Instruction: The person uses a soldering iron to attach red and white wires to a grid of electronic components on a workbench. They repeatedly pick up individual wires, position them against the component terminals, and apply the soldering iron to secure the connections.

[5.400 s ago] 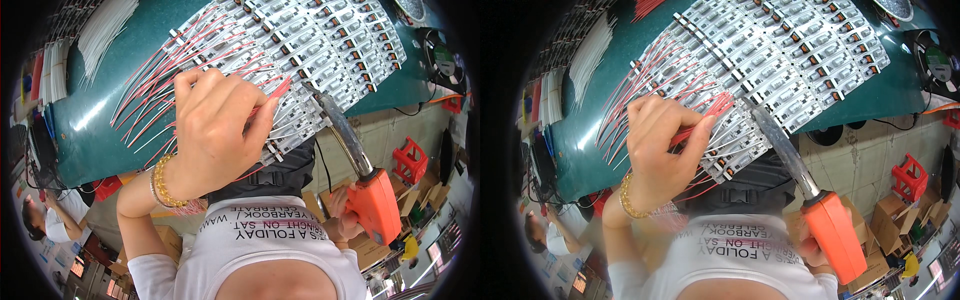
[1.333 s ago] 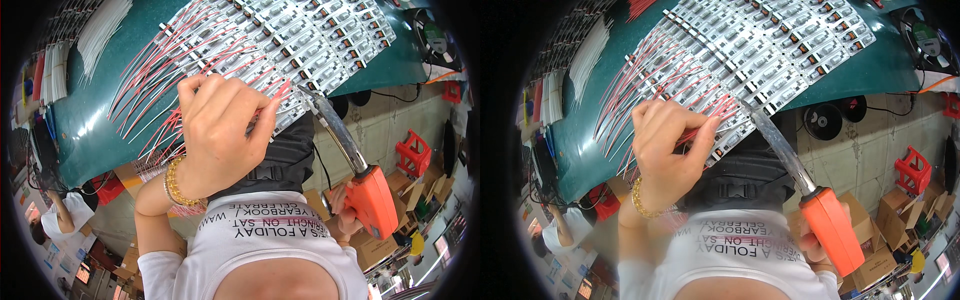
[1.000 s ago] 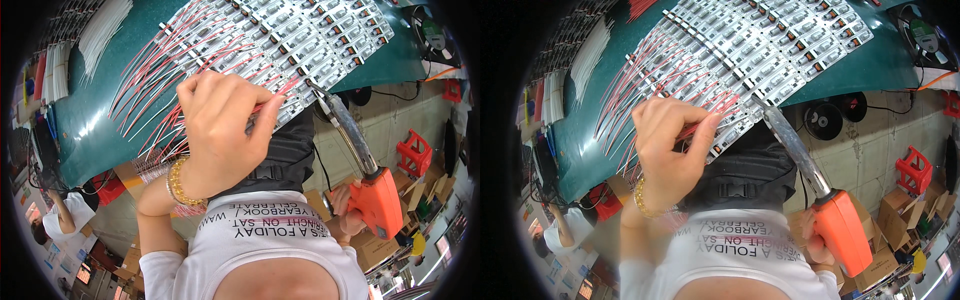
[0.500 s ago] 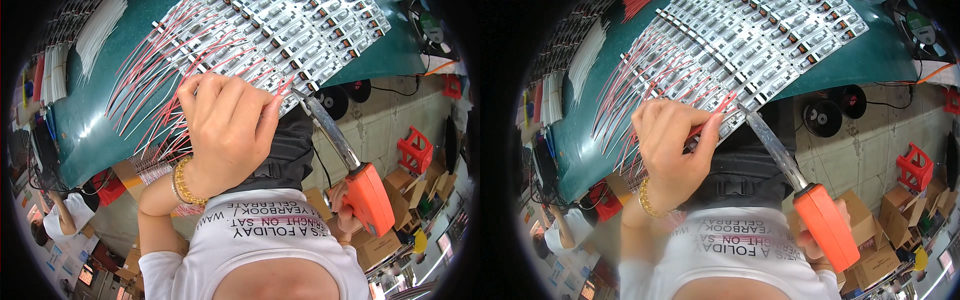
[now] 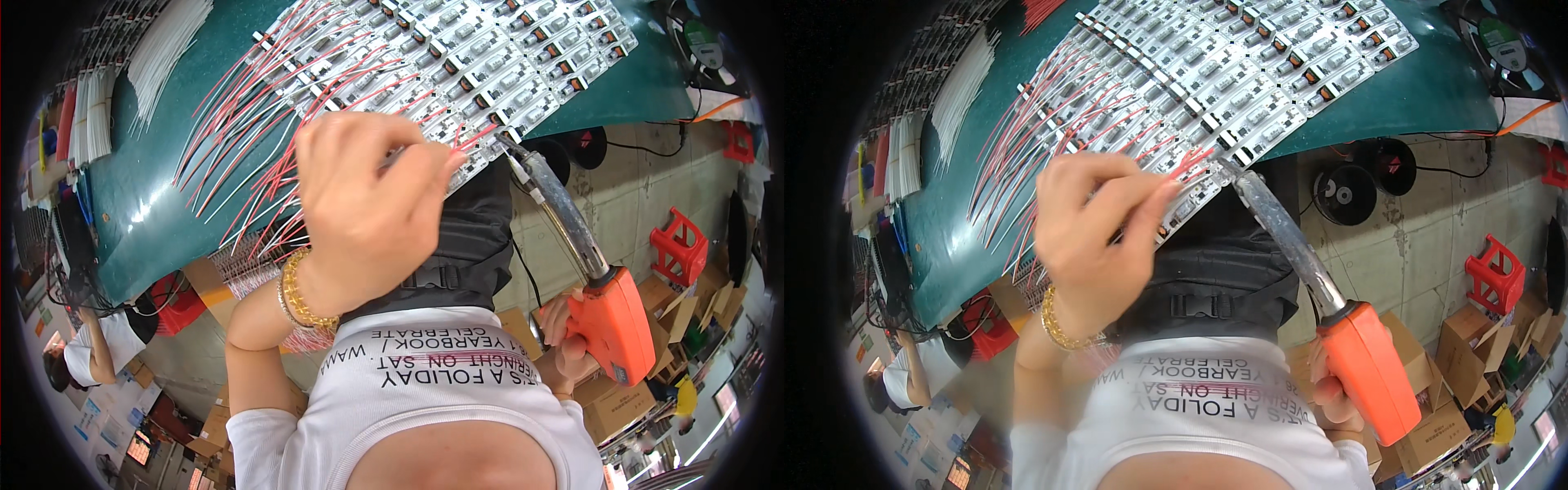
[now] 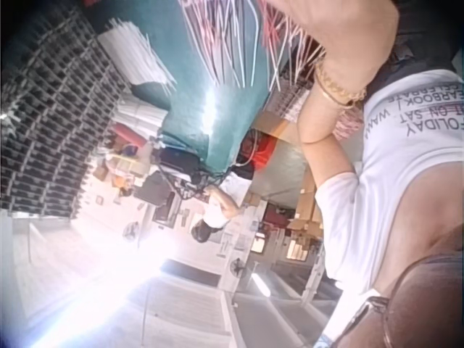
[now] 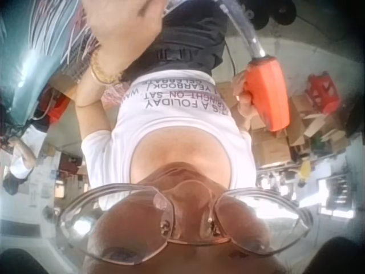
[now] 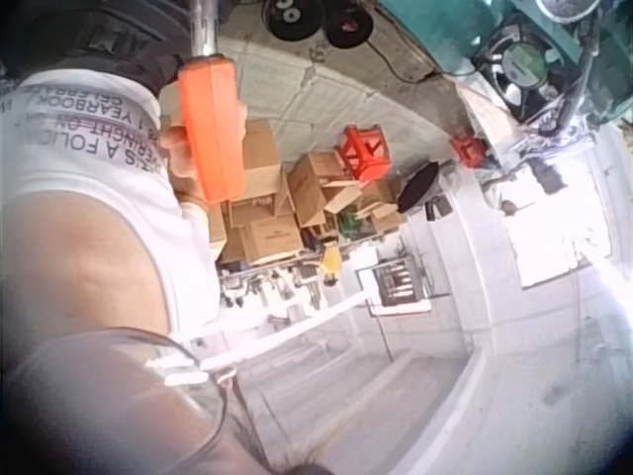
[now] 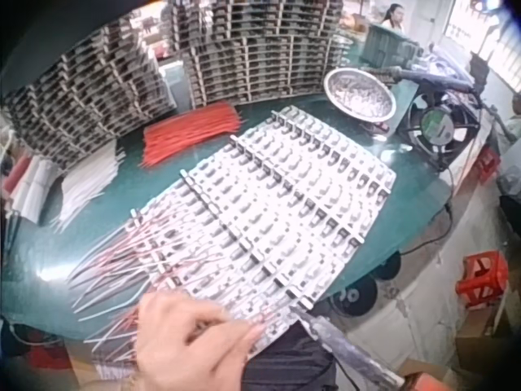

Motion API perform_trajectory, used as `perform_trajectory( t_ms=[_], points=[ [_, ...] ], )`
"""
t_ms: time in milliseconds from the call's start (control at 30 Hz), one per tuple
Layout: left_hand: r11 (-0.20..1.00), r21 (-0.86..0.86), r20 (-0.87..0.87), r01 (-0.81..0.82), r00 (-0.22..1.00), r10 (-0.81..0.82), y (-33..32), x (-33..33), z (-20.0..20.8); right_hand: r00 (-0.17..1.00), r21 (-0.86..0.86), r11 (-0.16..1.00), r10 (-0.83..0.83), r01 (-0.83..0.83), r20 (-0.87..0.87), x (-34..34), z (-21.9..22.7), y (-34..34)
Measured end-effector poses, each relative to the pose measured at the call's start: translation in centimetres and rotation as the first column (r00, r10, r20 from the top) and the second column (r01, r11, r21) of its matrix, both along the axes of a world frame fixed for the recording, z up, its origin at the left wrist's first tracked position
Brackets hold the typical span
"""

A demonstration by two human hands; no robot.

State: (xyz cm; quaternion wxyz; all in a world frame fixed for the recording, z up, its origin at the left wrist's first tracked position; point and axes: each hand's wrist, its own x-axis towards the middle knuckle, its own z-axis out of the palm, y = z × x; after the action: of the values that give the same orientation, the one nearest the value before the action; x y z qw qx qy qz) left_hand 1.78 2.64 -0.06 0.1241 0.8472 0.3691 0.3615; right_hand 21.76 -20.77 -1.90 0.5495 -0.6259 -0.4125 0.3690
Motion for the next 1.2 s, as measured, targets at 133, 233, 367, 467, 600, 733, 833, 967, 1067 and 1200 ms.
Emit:
perform_trajectory(
  t_ms=[133,233,367,467,600,733,833,967,1067,1200],
  points=[
    [0.999,-0.032,0.023,0.013,1.000,-0.012,0.0,-0.5,1.5,0.981,0.082,0.996,0.040,-0.025,-0.188,-0.5,0.8,1.3],
    [0.994,-0.108,0.006,0.026,1.000,-0.026,-0.7,-0.3,1.8,0.982,0.052,0.998,0.046,-0.037,-0.184,-0.3,1.0,0.9],
    [0.989,-0.145,0.032,0.032,0.999,-0.028,-1.1,0.5,0.3,0.991,0.028,0.999,0.024,-0.021,-0.129,-0.6,1.5,0.5],
    [0.991,-0.130,-0.005,0.016,1.000,-0.017,-1.4,0.6,0.3,1.000,-0.060,0.998,-0.012,0.012,-0.001,-0.6,1.2,-0.1],
    [0.991,-0.132,-0.021,0.027,0.999,-0.030,-1.3,0.6,0.4,0.978,-0.217,0.973,-0.035,0.080,0.204,-0.2,0.6,-1.9],
    [0.989,-0.140,-0.026,0.051,0.998,-0.055,-1.2,1.0,0.4,0.976,-0.264,0.964,0.040,0.019,0.215,0.3,1.0,-1.8],
    [0.991,-0.132,-0.048,0.013,0.999,-0.019,-1.5,0.4,0.4,0.949,-0.265,0.964,0.068,0.017,0.307,0.9,-0.1,-2.6],
    [0.992,-0.124,-0.039,0.033,0.999,-0.038,-1.3,0.4,0.3,0.911,-0.232,0.968,0.004,0.100,0.411,0.5,0.1,-2.8],
    [0.991,-0.123,-0.031,0.048,0.998,-0.053,-1.2,0.6,0.3,0.923,-0.255,0.964,0.034,0.070,0.383,0.0,1.5,-1.7],
    [0.992,-0.121,-0.039,0.032,0.999,-0.037,-1.2,0.4,0.4,0.957,-0.262,0.965,0.050,0.028,0.287,0.0,1.5,-1.1]
  ],
)
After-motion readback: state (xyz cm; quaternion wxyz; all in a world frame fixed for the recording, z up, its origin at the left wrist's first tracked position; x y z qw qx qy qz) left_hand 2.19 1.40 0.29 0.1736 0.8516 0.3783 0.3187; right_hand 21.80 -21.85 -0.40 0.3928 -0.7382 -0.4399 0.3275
